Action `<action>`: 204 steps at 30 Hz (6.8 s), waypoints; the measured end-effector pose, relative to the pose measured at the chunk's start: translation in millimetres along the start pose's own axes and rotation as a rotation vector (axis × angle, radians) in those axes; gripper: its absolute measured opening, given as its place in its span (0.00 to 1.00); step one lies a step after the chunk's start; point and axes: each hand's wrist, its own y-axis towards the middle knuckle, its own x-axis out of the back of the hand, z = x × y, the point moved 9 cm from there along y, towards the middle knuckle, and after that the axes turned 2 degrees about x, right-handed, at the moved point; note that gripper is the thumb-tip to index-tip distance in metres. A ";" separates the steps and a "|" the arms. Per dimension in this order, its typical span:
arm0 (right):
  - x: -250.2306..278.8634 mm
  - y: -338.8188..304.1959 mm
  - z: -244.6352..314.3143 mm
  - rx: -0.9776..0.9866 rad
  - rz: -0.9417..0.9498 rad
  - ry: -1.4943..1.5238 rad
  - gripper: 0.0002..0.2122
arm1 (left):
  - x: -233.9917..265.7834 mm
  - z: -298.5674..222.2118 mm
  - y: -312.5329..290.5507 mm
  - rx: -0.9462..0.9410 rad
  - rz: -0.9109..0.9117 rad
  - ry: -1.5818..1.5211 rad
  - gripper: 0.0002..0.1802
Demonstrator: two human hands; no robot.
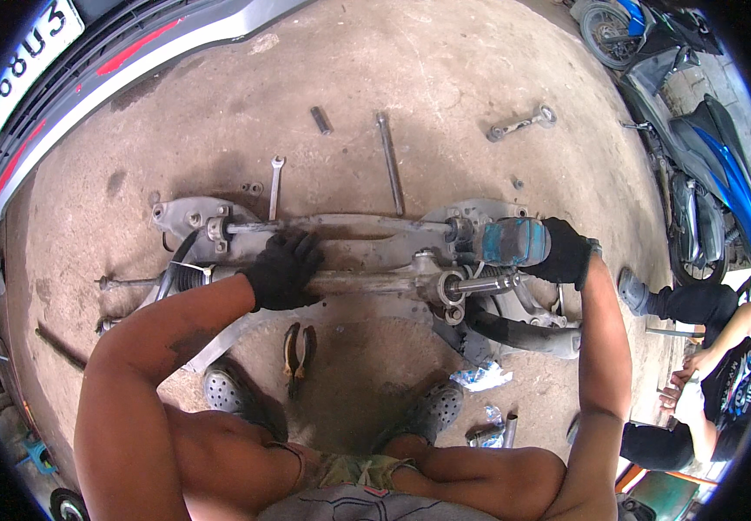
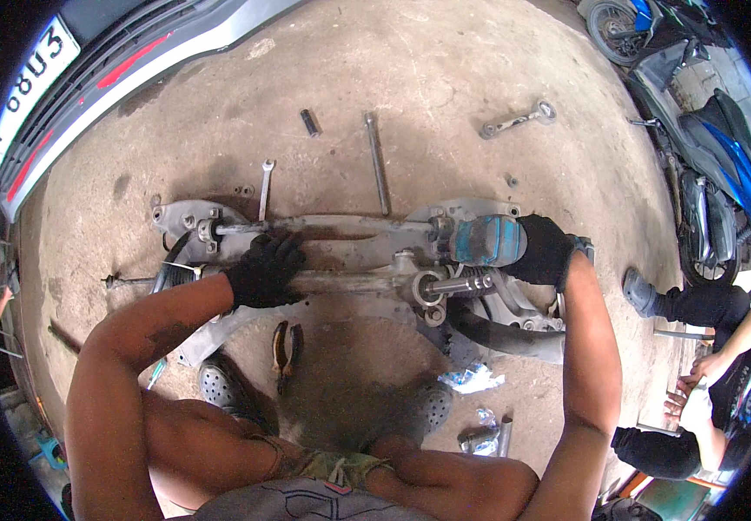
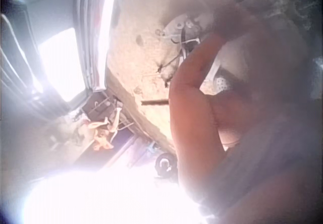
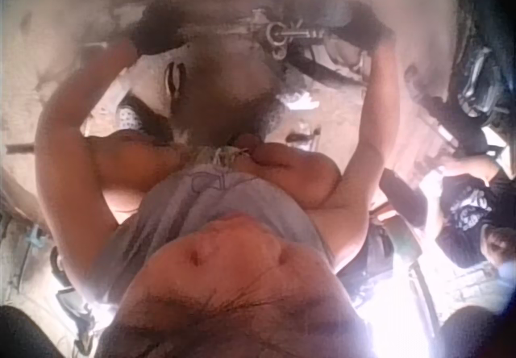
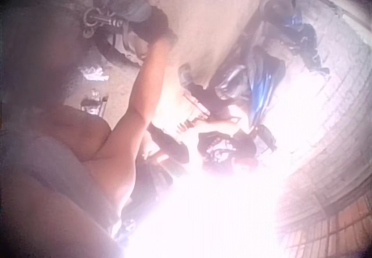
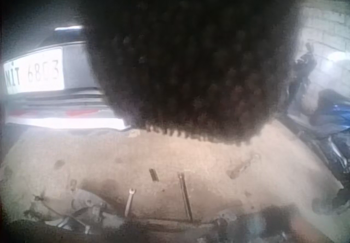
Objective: The person uses a cordless impact wrench and a torque wrench to remove and tighten bolts on a car suspension assembly laid on the floor. The person repositions the assembly and switches between tools to work on different fasteners.
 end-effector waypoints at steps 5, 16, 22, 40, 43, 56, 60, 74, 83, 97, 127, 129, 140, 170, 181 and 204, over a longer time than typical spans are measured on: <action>0.1 0.3 6.7 0.004 0.013 -0.048 0.14 | -5.8 -0.3 1.7 -0.047 -0.126 -0.018 0.44; 8.4 11.0 16.4 -0.020 0.014 -0.066 0.16 | 1.8 -3.7 2.6 -0.001 0.037 0.014 0.47; 13.8 13.7 20.7 -0.072 0.057 -0.061 0.16 | -5.7 2.8 1.2 0.001 -0.014 0.003 0.47; 20.6 27.9 23.1 0.068 0.058 -0.079 0.23 | -5.8 0.8 2.9 0.018 0.064 0.065 0.49; 27.3 41.1 27.3 -0.008 0.195 -0.185 0.25 | -6.0 3.2 0.1 -0.074 -0.230 -0.018 0.48; 98.2 117.3 207.5 0.353 -0.148 0.428 0.20 | 166.6 138.4 -68.4 0.312 -0.663 -1.466 0.43; 58.4 194.4 310.3 0.438 -0.069 0.255 0.21 | 186.3 127.2 -83.0 0.188 -0.729 -1.346 0.46; -1.0 267.9 349.3 0.360 -0.048 0.255 0.26 | 113.9 185.4 -99.4 0.312 -0.820 -1.501 0.37; 18.2 276.5 367.6 0.335 0.032 0.035 0.22 | 100.1 196.4 -103.2 0.401 -0.753 -1.714 0.40; 32.4 268.9 378.2 0.432 0.052 0.092 0.21 | 127.2 198.5 -121.6 0.314 -0.844 -1.454 0.39; -10.2 254.3 405.1 0.436 0.165 -0.050 0.18 | 54.0 174.9 -145.4 0.433 -0.962 -2.014 0.26; -8.6 250.6 405.0 0.445 0.181 -0.015 0.17 | 48.5 173.6 -138.1 0.394 -0.883 -2.064 0.26; -10.6 241.6 393.0 0.404 0.104 -0.079 0.18 | 69.2 165.2 -140.5 0.320 -0.811 -1.381 0.29; 8.0 266.4 397.0 0.325 0.177 -0.062 0.21 | 128.2 146.1 -152.6 0.326 -0.935 -1.349 0.10; 2.6 275.6 412.5 0.505 0.201 -0.113 0.23 | 127.2 160.4 -157.5 0.357 -0.758 -1.120 0.06; 0.7 269.7 420.3 0.563 0.220 -0.152 0.23 | 121.6 156.3 -159.1 0.332 -0.830 -1.143 0.06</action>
